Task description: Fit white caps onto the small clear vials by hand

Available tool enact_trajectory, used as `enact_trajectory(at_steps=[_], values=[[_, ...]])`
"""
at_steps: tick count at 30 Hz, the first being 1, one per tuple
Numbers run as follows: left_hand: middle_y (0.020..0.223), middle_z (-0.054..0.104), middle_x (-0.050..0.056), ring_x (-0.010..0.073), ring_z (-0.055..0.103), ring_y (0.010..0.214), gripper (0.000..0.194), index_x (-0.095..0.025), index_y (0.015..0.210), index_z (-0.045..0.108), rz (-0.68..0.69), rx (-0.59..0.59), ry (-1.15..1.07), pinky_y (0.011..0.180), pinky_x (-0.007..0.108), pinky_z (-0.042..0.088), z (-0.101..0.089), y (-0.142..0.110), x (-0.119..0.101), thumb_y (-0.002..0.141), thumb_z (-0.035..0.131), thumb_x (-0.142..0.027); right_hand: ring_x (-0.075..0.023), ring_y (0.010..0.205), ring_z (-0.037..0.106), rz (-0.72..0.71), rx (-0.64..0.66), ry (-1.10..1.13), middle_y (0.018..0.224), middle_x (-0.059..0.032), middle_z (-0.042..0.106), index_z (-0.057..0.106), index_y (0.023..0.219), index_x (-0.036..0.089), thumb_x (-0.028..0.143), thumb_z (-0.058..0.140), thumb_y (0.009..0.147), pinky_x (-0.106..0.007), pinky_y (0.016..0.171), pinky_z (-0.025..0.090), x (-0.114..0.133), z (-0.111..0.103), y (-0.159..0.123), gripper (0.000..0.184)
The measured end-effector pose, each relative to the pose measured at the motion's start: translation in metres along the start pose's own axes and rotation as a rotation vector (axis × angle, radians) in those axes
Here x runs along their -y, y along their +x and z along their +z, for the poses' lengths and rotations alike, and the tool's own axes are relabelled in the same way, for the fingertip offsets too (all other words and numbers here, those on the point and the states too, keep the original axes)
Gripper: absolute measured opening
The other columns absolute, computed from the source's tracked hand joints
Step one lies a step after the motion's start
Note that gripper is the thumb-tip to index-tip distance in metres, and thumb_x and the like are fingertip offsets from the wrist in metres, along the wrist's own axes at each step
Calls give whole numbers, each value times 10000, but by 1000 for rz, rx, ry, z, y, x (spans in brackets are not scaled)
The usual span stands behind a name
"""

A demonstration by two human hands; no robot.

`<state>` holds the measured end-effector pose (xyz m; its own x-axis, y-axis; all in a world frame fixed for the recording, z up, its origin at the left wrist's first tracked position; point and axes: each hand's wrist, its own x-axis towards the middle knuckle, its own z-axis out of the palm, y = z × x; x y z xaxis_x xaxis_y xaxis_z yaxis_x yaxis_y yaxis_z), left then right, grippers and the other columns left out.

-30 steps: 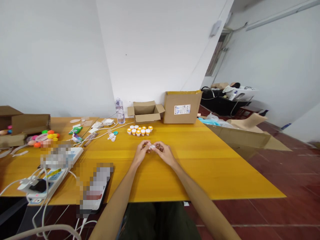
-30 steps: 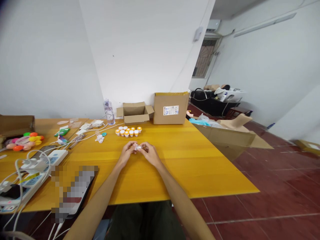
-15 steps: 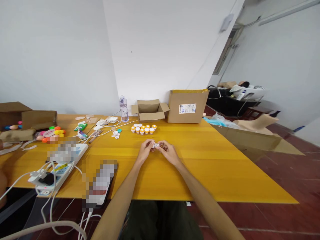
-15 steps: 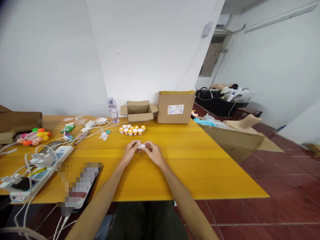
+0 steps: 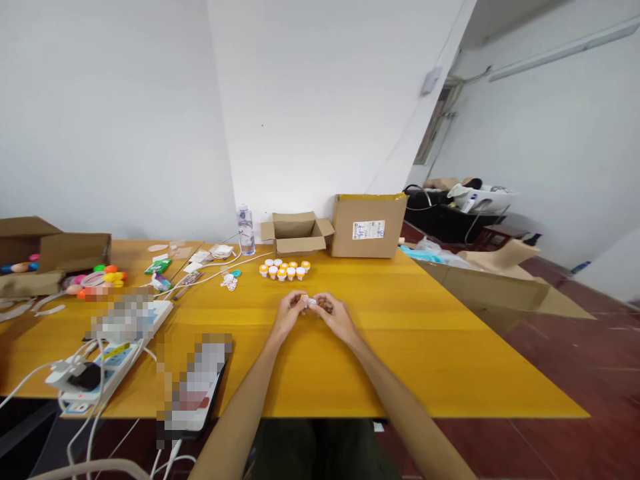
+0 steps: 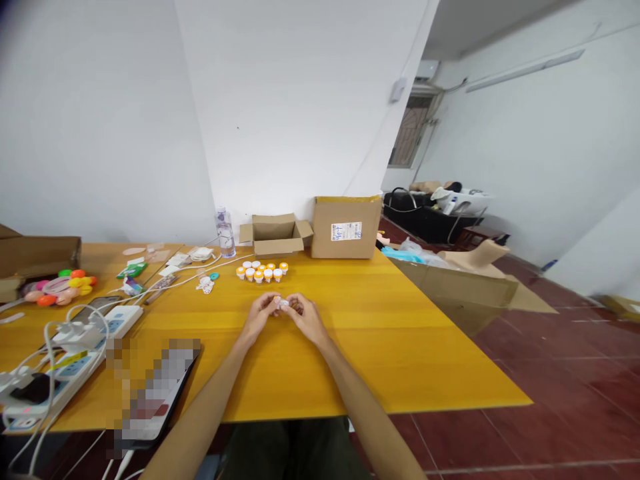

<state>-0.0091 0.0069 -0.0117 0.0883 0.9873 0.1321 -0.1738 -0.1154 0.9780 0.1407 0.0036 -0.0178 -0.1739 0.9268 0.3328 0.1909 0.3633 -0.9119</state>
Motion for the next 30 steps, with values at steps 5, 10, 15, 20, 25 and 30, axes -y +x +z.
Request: enact_trajectory(at_steps=[5,10,15,20,25,30], values=[[725,668,15,121,570,602,408,-170,819,648,46,-22,8,599,254,475,1,0,-1,596,750,-496,-163,713,612,-23,25,-18,775,-8,659,591,861,208,448,613,760,-284,664,481,-1,-1,1,262],[766,677,26,143,614,698,382,-165,823,638,70,-71,48,671,264,488,2,0,0,578,777,-424,-168,715,591,-108,43,-188,801,-18,649,611,832,213,357,603,774,-296,672,480,-1,0,1,156],[784,675,24,149,618,713,382,-166,820,629,55,-82,85,703,279,488,4,1,2,522,809,-326,-213,939,603,-191,9,-272,1012,-58,645,589,1033,227,271,599,774,-362,844,482,-1,3,-2,263],[774,667,15,147,610,701,397,-169,821,613,53,-70,127,691,281,483,6,0,6,505,815,-297,-227,1020,601,-191,20,-344,1106,-75,642,539,1177,243,192,524,800,-392,906,469,-5,4,-6,382],[796,663,14,147,607,700,407,-182,863,587,96,-47,165,693,285,477,7,-3,8,535,805,-286,-226,1045,600,-199,-9,-415,1164,-66,632,537,1208,263,135,477,777,-388,914,475,-18,3,-4,453],[881,667,36,144,598,692,263,-194,874,584,144,-83,250,718,303,470,7,-5,9,645,710,-214,-233,888,640,-113,-66,-508,1012,-57,674,585,1077,271,131,522,743,-379,805,502,-28,-9,24,367]])
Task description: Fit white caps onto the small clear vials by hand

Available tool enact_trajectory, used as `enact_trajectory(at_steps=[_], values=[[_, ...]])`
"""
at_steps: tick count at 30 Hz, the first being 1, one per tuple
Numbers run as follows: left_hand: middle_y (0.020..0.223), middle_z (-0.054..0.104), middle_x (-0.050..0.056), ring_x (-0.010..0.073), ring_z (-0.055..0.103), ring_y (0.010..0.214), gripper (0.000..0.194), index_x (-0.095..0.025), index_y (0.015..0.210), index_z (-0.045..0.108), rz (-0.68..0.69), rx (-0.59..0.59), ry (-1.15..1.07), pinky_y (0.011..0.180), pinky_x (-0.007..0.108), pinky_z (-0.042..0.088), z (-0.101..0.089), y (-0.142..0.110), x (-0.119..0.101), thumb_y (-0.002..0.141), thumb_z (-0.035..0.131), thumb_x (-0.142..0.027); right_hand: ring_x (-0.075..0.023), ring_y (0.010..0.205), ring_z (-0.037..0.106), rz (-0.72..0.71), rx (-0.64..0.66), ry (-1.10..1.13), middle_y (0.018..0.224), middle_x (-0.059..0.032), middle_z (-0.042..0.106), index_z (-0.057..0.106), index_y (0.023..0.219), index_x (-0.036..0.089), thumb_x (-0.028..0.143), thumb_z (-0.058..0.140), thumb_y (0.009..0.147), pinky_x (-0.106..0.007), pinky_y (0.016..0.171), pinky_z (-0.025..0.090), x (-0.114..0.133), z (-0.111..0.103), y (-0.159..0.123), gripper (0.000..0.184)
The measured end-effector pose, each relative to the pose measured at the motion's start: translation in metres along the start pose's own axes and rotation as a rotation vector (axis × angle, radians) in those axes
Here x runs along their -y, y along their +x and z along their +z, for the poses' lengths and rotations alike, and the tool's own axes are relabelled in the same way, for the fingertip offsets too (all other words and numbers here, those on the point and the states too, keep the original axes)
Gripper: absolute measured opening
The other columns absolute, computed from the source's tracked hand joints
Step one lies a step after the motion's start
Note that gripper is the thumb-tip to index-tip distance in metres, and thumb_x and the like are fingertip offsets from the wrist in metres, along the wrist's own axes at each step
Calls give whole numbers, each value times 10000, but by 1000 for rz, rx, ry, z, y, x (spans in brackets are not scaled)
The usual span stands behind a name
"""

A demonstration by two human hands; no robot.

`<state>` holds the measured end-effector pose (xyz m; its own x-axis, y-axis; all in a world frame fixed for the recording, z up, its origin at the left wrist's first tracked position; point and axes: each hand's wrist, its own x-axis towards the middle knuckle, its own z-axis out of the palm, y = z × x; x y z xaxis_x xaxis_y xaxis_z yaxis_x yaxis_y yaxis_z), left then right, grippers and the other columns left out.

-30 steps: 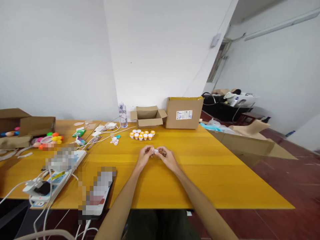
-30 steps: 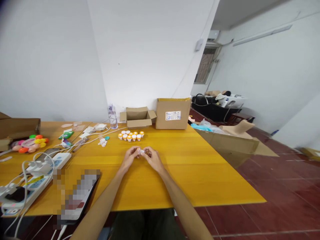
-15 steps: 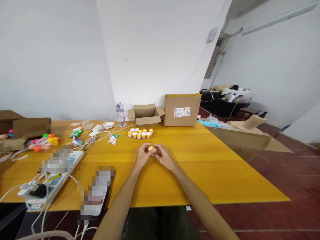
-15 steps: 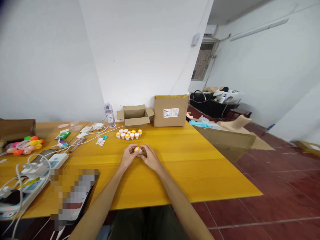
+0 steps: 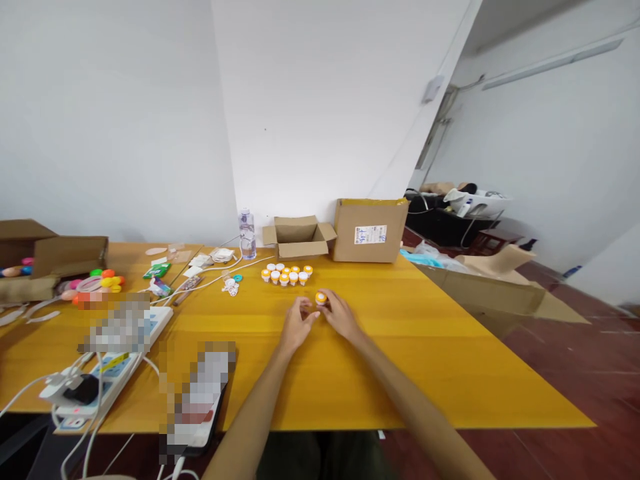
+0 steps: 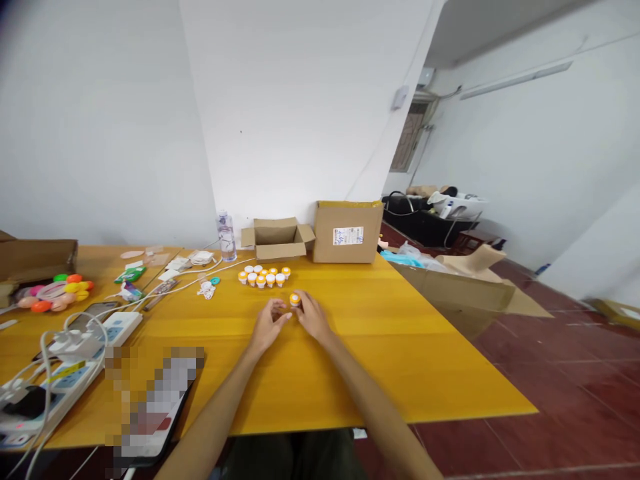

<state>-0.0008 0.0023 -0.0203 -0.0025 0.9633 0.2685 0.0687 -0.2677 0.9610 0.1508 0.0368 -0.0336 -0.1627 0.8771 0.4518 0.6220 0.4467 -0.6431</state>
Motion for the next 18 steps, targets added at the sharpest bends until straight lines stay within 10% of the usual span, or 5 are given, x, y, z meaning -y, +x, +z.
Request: enact_trajectory(at_steps=[11,18], values=[[751,627,11,165,588,714,68,-207,766,578,25,-47,0,728,300,458,4,0,4,720,586,-157,-229,770,632,115,-109,72,794,-4,656,541,894,252,231,588,715,-388,739,507,-23,20,58,186],[758,630,18,168,587,723,62,-208,770,574,-10,-71,18,727,297,459,4,1,3,734,564,-158,-319,1012,597,116,-164,-21,1087,-168,609,450,1204,154,387,638,739,-468,886,472,-39,22,32,553]])
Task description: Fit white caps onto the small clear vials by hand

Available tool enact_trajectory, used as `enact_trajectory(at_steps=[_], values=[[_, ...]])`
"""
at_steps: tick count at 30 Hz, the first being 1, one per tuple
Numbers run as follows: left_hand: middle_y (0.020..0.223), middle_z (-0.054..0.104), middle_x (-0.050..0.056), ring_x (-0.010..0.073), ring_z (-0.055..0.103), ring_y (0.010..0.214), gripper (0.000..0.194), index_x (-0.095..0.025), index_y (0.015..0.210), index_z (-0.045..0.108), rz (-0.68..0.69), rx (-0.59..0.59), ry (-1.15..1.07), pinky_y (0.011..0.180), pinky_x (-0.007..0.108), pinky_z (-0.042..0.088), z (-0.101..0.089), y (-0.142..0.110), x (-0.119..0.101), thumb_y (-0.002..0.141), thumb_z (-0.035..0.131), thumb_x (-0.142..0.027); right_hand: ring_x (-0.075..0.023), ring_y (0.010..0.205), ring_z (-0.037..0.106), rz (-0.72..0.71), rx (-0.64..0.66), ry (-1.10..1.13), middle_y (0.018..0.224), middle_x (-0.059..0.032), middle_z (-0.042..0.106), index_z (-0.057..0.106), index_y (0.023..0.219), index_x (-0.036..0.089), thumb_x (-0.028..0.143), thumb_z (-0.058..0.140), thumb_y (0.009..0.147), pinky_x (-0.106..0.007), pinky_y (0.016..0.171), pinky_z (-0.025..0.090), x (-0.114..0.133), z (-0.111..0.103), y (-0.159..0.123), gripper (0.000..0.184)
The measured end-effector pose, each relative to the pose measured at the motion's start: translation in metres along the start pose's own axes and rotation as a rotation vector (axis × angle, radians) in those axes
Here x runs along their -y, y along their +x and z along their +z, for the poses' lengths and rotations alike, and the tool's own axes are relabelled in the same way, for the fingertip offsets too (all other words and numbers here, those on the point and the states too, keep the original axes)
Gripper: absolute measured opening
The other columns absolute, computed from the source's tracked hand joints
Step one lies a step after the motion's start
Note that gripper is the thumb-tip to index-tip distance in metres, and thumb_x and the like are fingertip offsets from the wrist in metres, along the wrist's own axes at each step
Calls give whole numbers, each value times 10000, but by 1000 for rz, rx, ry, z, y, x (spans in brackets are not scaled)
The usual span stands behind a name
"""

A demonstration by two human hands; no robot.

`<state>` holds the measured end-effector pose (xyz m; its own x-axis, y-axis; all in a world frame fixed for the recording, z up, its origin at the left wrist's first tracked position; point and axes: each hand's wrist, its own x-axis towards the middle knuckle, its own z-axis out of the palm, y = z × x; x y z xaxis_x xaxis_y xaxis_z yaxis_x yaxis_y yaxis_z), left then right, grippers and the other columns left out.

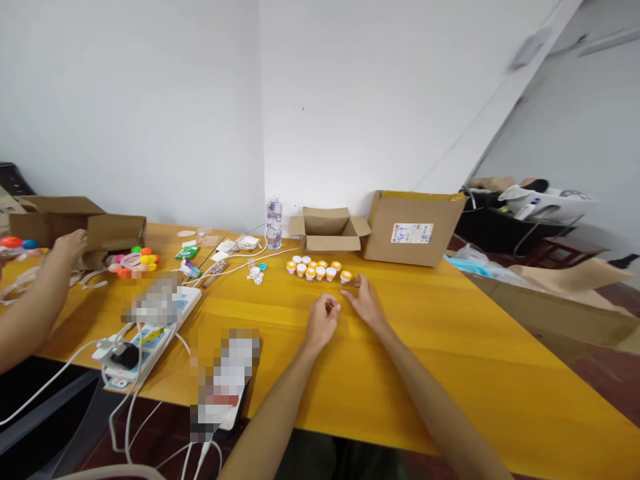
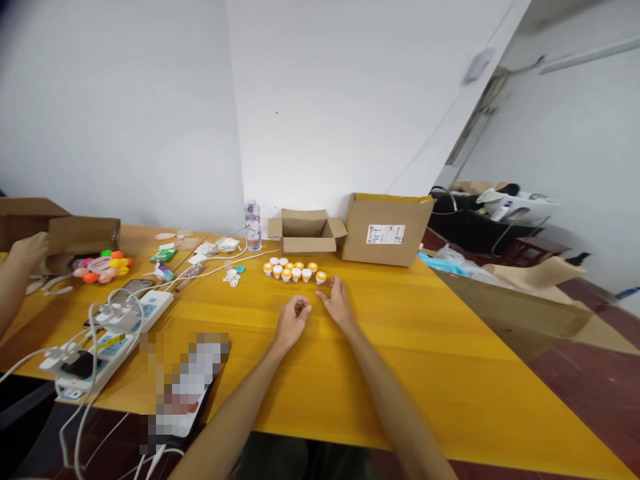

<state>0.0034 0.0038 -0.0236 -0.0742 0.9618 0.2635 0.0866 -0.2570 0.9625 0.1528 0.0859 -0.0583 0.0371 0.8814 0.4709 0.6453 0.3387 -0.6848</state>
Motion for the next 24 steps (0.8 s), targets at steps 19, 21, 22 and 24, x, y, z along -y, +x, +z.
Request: enact_trajectory(at_steps=[19,21,22,24], values=[[1071,575,92,230,516,1076,214,-187,997,564,35,-461,191,986,412,368,-28,-39,-12,836,518,-322,-254,1328,382,-441,528,3,1402,-115,440,271,1436,221,316,412,905,-448,1089,354,96,63,-33,558],[1201,538,108,244,451,1204,284,-193,1075,560,58,-411,243,1050,432,319,-39,-58,-13,834,537,-341,-261,1350,352,-415,546,3,1423,-131,403,257,1438,210,366,425,911,-459,1100,330,111,83,-21,575],[1243,517,117,249,431,1238,307,-191,1103,555,47,-373,266,1056,434,321,-44,-70,-14,839,535,-348,-268,1354,343,-408,533,-1,1428,-148,388,255,1436,195,393,448,902,-465,1105,317,118,93,-15,601],[1304,484,130,246,414,1275,358,-187,1187,523,8,-298,303,1065,437,331,-53,-93,-16,868,499,-348,-283,1339,359,-403,501,-6,1420,-178,382,269,1423,172,430,492,881,-480,1114,288,132,111,-6,641]])
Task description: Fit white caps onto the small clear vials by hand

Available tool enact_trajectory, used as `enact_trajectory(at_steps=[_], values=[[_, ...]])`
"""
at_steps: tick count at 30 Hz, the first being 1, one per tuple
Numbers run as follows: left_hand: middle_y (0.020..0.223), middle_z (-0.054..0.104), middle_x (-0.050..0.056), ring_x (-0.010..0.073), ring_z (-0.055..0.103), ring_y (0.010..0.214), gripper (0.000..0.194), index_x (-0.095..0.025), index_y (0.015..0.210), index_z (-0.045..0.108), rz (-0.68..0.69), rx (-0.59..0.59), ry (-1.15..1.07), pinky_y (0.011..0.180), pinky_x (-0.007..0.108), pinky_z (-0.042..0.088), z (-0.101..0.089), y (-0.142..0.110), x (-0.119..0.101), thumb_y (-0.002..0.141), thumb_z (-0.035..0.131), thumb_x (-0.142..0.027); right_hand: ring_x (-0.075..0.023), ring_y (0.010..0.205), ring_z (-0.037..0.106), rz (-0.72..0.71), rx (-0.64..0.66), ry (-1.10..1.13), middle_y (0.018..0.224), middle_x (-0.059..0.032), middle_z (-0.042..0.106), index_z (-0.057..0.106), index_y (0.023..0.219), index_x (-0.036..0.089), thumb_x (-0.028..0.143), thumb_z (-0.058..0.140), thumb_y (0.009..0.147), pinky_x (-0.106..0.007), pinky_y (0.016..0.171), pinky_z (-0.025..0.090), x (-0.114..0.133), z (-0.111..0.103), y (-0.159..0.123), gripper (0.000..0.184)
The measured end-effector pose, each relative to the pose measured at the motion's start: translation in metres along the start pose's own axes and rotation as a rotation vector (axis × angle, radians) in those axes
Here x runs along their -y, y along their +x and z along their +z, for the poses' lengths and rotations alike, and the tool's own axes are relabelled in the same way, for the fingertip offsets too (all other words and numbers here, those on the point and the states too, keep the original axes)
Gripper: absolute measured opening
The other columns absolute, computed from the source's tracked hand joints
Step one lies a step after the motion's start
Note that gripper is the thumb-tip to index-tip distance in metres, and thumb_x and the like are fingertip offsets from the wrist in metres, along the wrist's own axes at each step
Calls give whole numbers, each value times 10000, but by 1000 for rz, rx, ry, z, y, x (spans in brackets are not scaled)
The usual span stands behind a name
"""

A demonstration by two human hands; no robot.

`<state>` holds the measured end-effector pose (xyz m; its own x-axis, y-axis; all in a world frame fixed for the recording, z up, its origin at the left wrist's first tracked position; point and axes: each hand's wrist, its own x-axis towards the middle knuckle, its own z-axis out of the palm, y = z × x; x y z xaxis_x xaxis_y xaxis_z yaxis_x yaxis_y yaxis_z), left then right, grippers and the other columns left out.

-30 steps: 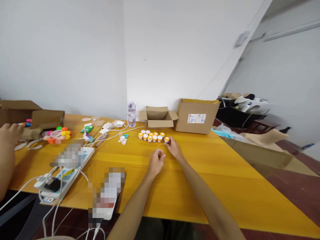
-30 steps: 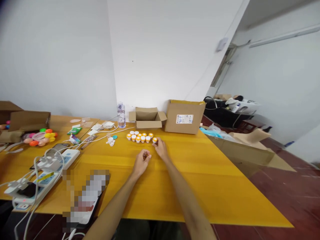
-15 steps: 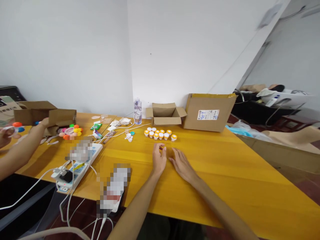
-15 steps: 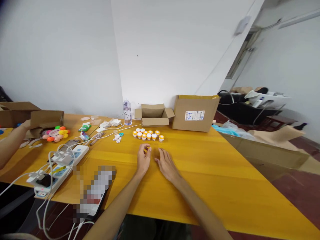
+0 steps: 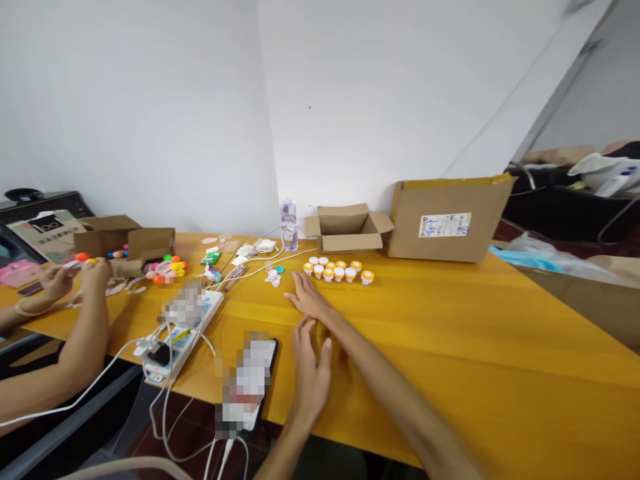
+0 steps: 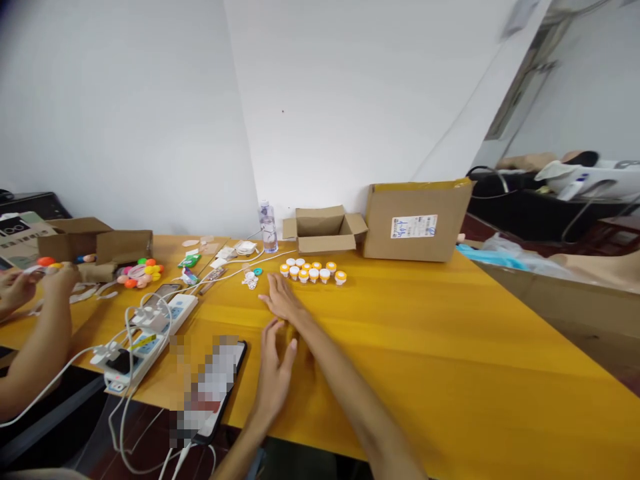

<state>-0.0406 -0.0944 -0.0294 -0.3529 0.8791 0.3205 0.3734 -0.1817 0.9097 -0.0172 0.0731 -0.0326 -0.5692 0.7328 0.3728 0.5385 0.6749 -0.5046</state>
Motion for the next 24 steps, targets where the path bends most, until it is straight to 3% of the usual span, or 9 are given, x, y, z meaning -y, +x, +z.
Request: enact_trajectory(at_steps=[4,6,10,17,24], values=[[1365,464,121,237,417,1296,358,-198,1223,530,-18,178,99,1077,434,350,-21,-38,3,896,461,-327,-310,1343,334,44,-19,10,1415,-195,364,278,1416,171,492,534,849,-486,1101,281,11,15,32,700],[1339,500,119,229,453,1269,347,-195,1211,549,28,212,146,1065,419,381,-25,-53,7,900,449,-312,-315,1336,337,61,-21,9,1418,-183,356,278,1418,189,484,544,846,-484,1091,281,16,20,44,696],[1275,563,140,247,531,1189,333,-184,1173,574,193,89,343,996,421,460,-23,-78,23,899,416,-289,-321,1296,377,72,-15,-27,1403,-150,370,301,1406,256,468,565,837,-495,1057,287,27,24,62,662],[1109,670,108,212,640,1047,270,-214,1067,607,477,-152,531,844,316,561,-24,-100,60,895,398,-205,-278,1164,474,99,8,-123,1245,-112,482,445,1296,296,481,592,818,-459,1001,310,42,26,83,533],[987,701,98,203,658,986,241,-223,970,636,569,-235,616,816,309,558,-31,-103,62,899,406,-201,-235,1023,503,98,10,-143,1066,-69,523,579,1051,268,454,608,821,-398,911,367,46,26,88,297]])
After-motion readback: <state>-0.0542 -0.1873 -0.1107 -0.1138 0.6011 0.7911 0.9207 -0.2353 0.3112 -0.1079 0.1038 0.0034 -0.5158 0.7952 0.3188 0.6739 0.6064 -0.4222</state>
